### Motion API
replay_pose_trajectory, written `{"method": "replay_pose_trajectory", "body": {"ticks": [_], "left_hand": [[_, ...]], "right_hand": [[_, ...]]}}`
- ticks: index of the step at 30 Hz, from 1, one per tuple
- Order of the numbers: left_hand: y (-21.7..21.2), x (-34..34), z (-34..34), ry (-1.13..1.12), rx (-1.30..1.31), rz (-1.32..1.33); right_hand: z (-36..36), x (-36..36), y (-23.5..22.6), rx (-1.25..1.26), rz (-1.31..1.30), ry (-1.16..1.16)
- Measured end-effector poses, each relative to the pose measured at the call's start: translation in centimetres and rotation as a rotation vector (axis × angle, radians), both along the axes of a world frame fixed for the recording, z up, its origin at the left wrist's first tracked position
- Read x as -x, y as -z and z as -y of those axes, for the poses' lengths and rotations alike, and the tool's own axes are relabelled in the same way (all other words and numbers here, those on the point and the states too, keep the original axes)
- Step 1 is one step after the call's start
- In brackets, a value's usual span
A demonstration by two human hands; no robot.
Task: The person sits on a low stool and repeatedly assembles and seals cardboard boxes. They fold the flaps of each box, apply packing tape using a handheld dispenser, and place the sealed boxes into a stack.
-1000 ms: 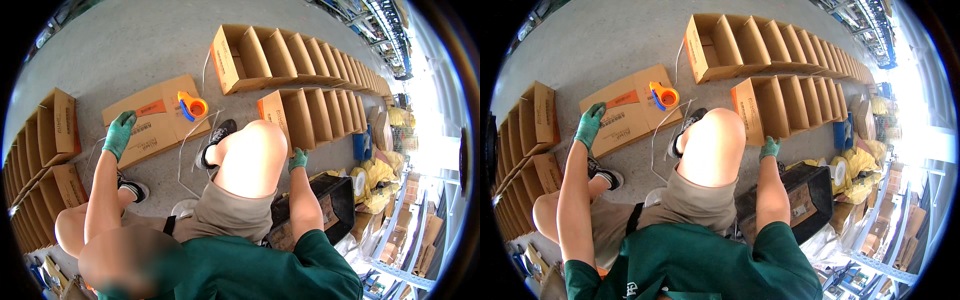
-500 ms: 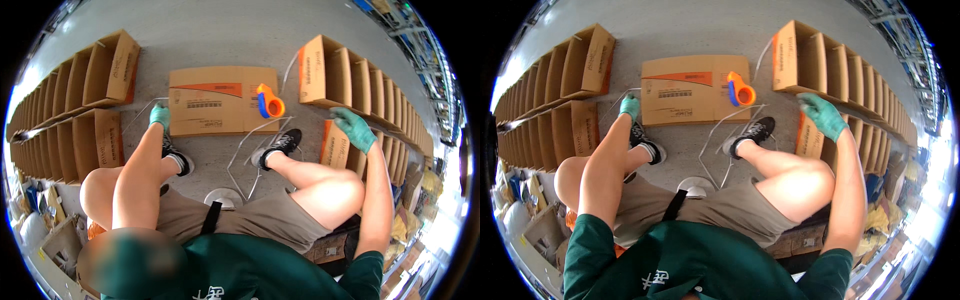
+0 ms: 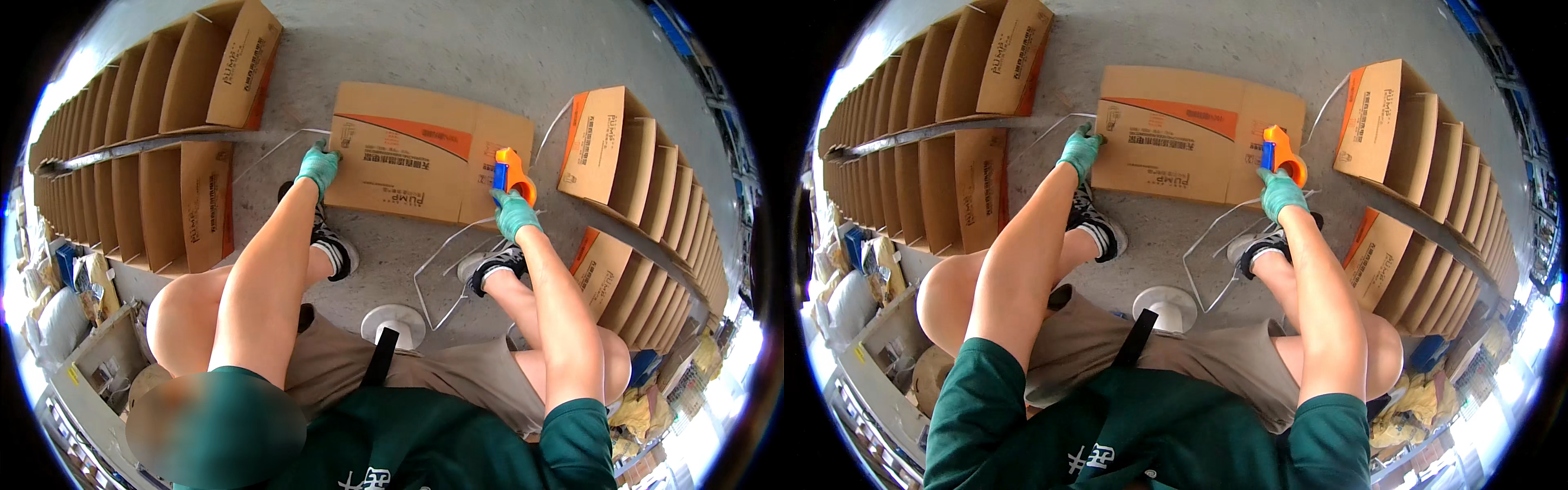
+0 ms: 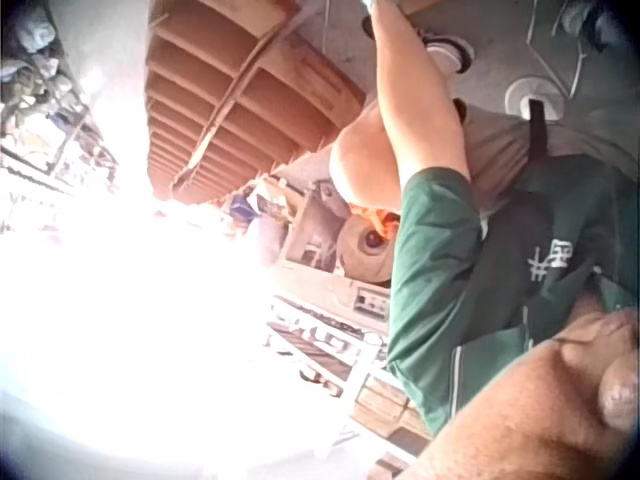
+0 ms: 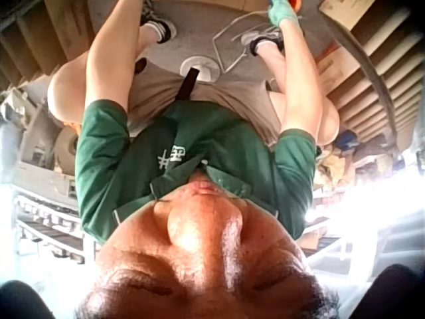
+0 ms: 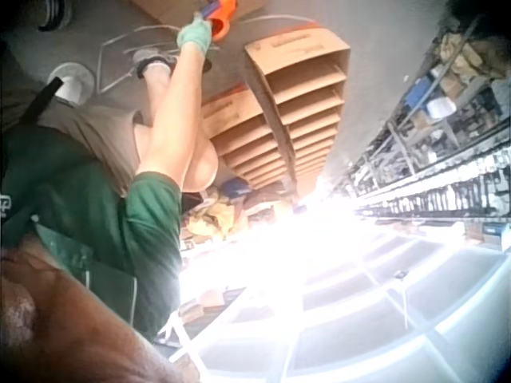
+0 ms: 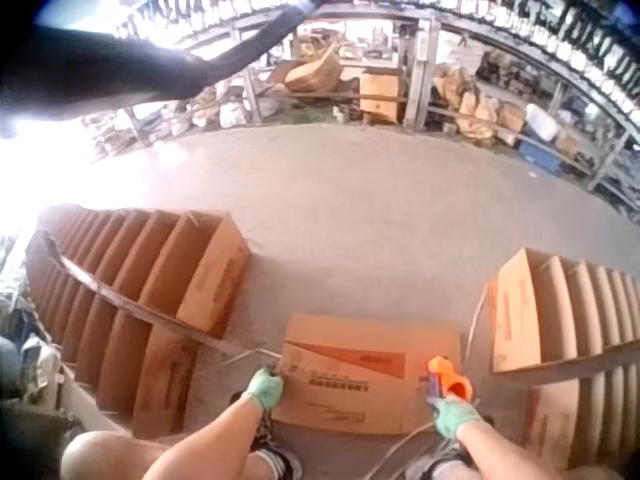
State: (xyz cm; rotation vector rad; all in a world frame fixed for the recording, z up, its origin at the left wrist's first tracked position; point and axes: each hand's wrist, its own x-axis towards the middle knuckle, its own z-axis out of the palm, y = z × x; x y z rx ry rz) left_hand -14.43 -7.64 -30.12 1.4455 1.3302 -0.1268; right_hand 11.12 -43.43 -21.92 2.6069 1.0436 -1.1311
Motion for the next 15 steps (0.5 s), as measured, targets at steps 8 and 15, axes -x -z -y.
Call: {"method": "replay_pose_trajectory", "body": {"ticks": [8,15], "left_hand": [[-6.5,-1.0,-0.1,-0.026,-0.017,0.038],[-11.7,-2.8,-3.8,-0.176,-0.222,0.12]], "right_hand": [[-0.3,-0.4,0.0,-0.058,0.013,0.03],[0.4,-0.8,0.2,-0.194,0.083,0.279]]}}
